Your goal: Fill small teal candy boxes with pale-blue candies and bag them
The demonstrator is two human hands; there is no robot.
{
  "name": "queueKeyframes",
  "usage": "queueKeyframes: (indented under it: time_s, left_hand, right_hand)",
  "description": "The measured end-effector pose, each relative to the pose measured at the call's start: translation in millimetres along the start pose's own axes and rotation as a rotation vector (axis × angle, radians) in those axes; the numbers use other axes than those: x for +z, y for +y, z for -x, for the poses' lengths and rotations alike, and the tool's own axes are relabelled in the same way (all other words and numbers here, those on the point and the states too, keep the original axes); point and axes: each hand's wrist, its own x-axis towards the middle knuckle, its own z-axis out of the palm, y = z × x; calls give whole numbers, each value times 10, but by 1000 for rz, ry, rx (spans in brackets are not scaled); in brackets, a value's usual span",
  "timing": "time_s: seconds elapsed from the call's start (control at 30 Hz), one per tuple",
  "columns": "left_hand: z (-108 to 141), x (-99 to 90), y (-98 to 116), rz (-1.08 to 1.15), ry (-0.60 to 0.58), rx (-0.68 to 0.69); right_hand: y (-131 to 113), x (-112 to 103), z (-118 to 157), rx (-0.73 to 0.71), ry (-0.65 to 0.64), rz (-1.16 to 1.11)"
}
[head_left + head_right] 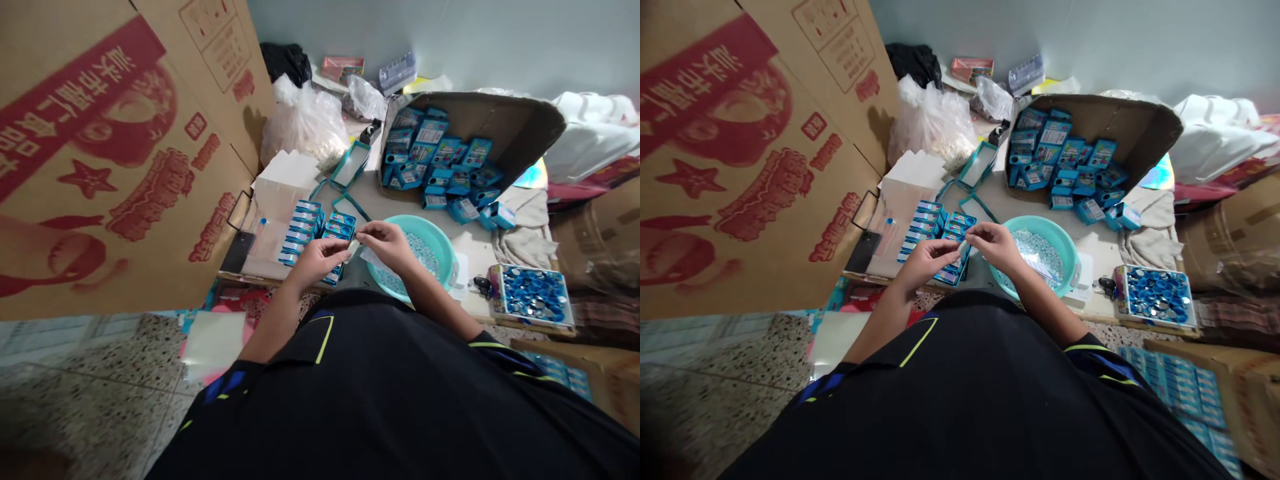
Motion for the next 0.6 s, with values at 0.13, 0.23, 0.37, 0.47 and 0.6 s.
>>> queueKeyframes:
  time_s: [0.13, 0.23, 0.37, 0.47, 0.6]
  left_hand:
    - [-3, -84, 127, -5, -59, -6]
    - [-28, -128, 179, 33, -82, -1]
    - [-82, -165, 173, 90, -87, 26]
    - [-126, -187, 141, 186, -118, 4]
    - [-155, -189, 116, 341, -168, -39]
  right_hand:
    - [-65, -7, 75, 85, 142, -151]
    - [-128, -36, 128, 133, 196, -211]
    - [-190, -48, 170, 147, 228, -258]
    - [-239, -32, 190, 147, 239, -270]
    - [-310, -5, 215, 142, 252, -301]
